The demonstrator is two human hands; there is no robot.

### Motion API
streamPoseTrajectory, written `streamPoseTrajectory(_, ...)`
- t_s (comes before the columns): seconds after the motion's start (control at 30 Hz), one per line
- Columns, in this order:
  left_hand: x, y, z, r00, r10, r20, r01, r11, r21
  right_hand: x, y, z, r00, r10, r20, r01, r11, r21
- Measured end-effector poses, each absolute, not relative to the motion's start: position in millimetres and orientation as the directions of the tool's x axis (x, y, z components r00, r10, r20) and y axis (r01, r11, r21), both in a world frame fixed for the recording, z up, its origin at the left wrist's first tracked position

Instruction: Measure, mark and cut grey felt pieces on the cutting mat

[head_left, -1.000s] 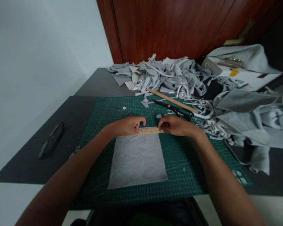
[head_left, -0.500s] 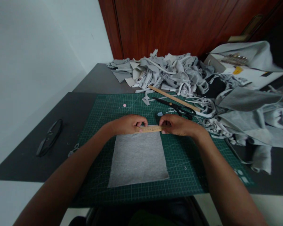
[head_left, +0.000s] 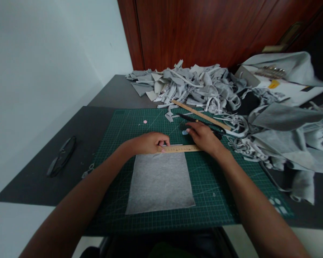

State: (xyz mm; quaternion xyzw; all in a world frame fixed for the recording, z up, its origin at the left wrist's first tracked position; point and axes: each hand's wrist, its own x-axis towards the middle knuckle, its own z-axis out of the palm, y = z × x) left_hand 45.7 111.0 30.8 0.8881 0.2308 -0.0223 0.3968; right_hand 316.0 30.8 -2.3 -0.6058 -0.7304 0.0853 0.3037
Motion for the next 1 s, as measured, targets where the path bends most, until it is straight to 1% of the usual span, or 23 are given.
streamPoseTrajectory(0.1, 47.2, 112.3, 27.1, 0.893, 0.394, -0.217, 0.42, -0.554, 0.719, 316.7, 35.5, -15.6, -0.114, 0.941, 0.318, 0.877, 0.246, -0.413)
streamPoseTrajectory(0.17, 48.5, 113.6, 24.0, 0.889, 0.398, -0.226, 0.426, -0.54, 0.726, 319.8, 35.5, -20.2, -0.143, 0.938, 0.315, 0.881, 0.265, -0.391)
streamPoseTrajectory(0.23, 49.8, 115.8, 20.7, 0.882, 0.412, -0.23, 0.438, -0.533, 0.724, 322.2, 33.4, -20.5, -0.158, 0.925, 0.347, 0.867, 0.298, -0.399)
streamPoseTrajectory(0.33, 51.9, 120.3, 16.2, 0.887, 0.404, -0.223, 0.42, -0.507, 0.753, 316.2, 26.0, -12.5, -0.167, 0.924, 0.344, 0.862, 0.306, -0.405)
streamPoseTrajectory(0.43, 54.1, 124.0, 13.1, 0.894, 0.396, -0.209, 0.397, -0.485, 0.779, 295.7, 14.0, 1.7, -0.1, 0.938, 0.333, 0.835, 0.261, -0.485)
streamPoseTrajectory(0.53, 55.4, 125.3, 11.7, 0.914, 0.37, -0.165, 0.336, -0.465, 0.819, 272.9, 2.6, 11.4, -0.14, 0.953, 0.268, 0.796, 0.27, -0.542)
streamPoseTrajectory(0.6, 55.8, 125.0, 11.4, 0.923, 0.362, -0.129, 0.3, -0.469, 0.831, 264.0, -1.9, 12.8, -0.19, 0.952, 0.239, 0.793, 0.293, -0.535)
streamPoseTrajectory(0.8, 55.7, 124.9, 9.8, 0.935, 0.349, -0.066, 0.246, -0.502, 0.83, 266.1, -5.2, 9.1, -0.295, 0.945, 0.144, 0.845, 0.328, -0.422)
streamPoseTrajectory(0.9, 55.9, 126.7, 7.7, 0.946, 0.322, -0.048, 0.21, -0.491, 0.845, 270.0, -5.2, 9.1, -0.331, 0.936, 0.122, 0.827, 0.35, -0.439)
streamPoseTrajectory(1.0, 56.7, 128.8, 4.8, 0.95, 0.309, -0.034, 0.189, -0.488, 0.852, 270.8, -5.3, 10.4, -0.386, 0.912, 0.141, 0.791, 0.406, -0.458)
